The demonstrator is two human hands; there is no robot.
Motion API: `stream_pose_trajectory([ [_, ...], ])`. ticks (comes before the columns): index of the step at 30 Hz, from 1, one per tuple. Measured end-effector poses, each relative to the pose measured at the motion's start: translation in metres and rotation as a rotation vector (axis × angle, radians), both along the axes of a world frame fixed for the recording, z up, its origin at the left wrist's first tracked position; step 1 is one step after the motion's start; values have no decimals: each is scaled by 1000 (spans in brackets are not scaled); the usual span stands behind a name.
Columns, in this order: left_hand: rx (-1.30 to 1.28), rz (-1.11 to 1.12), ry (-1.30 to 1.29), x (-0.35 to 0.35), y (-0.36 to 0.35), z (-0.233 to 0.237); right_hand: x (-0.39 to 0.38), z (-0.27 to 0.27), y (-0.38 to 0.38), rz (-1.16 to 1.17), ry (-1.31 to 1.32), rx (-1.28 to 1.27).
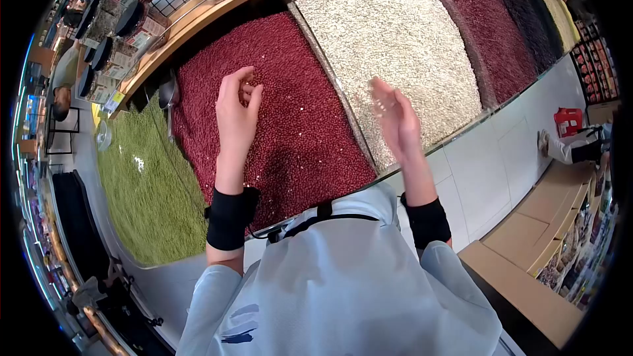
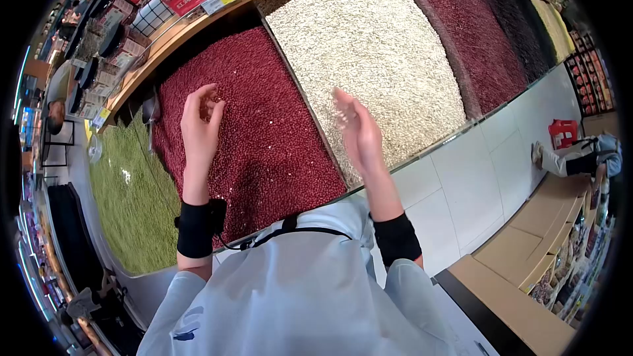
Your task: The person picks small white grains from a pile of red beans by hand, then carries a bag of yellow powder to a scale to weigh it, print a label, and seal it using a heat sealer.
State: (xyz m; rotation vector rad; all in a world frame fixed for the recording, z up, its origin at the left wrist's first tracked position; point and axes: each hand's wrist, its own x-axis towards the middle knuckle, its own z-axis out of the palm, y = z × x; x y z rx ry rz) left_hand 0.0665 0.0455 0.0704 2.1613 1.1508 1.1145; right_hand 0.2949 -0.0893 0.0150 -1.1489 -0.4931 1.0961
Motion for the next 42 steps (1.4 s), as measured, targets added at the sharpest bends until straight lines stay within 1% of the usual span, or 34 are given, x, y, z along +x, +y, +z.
stream_pose_trajectory([
  [1, -13, -16, 35, -3, 5, -9, 13, 6, 0, 33, -574, -156],
  [2, -24, -35, 69, -4, 9, -19, 17, 5, 0, 31, -574, -156],
  [4, -65, -162, 175, -1, 9, -40, 22, -2, 0, -30, -1249, -517],
  [5, -103, -218, 227, 1, 7, -51, 22, -7, -1, -28, -1249, -521],
  [7, -16, -295, 256, 8, 7, -77, 20, -16, -5, 80, -1165, -412],
  [8, -57, -306, 291, 10, 6, -86, 13, -20, -7, 88, -1111, -368],
  [9, -61, -306, 291, 10, 7, -93, 8, -24, -9, 92, -1111, -372],
  [11, -74, -325, 354, 11, 9, -104, -2, -33, -10, 110, -1037, -248],
  [12, -78, -306, 362, 12, 8, -105, -8, -35, -10, 111, -1037, -251],
  [13, -85, -307, 362, 14, 9, -108, -14, -38, -10, 113, -994, -185],
  [14, -37, -308, 381, 14, 10, -109, -20, -40, -11, 116, -951, -115],
  [15, 12, -308, 400, 15, 12, -109, -24, -36, -11, 119, -950, -116],
  [17, 4, -300, 428, 15, 14, -110, -29, -26, -11, 150, -805, -120],
  [19, -2, -295, 457, 16, 13, -104, -30, -28, -15, 175, -803, -146],
  [22, -67, -276, 356, 25, 12, -83, -37, -38, -18, 223, -783, -149],
  [23, -101, -306, 247, 33, 14, -72, -41, -43, -18, 250, -760, -128],
  [24, -134, -334, 137, 43, 13, -53, -48, -39, -14, 302, -820, -142],
  [25, -197, -367, 5, 54, 7, -25, -55, -43, -9, 310, -820, -141],
  [26, -274, -413, -168, 60, 5, -8, -62, -51, -2, 326, -876, -52],
  [27, -249, -400, -236, 66, 3, 9, -69, -54, 6, 341, -933, 41],
  [29, -227, -423, -449, 67, 4, 22, -81, -56, 21, 368, -909, 69],
  [31, -255, -374, -434, 46, 2, 20, -89, -69, 34, 397, -1011, 127],
  [32, -282, -355, -303, 29, 1, 8, -92, -73, 36, 461, -978, 71],
  [33, -307, -329, -173, 12, 0, -6, -94, -74, 39, 478, -981, 99],
  [35, -278, -374, 23, -24, -16, -43, -97, -77, 42, 499, -988, 61],
  [36, -325, -375, 114, -41, -26, -57, -97, -80, 45, 518, -977, 39],
  [37, -378, -377, 203, -56, -35, -67, -98, -79, 47, 460, -1006, 80],
  [38, -378, -347, 195, -71, -39, -75, -99, -75, 51, 469, -972, 44],
  [39, -468, -304, 232, -84, -44, -78, -99, -71, 52, 478, -941, 3],
  [40, -560, -265, 266, -97, -47, -81, -97, -71, 56, 471, -968, 14],
  [41, -602, -199, 275, -112, -49, -84, -96, -70, 57, 451, -956, -5],
  [42, -603, -148, 228, -126, -49, -89, -94, -65, 60, 438, -979, -15],
])
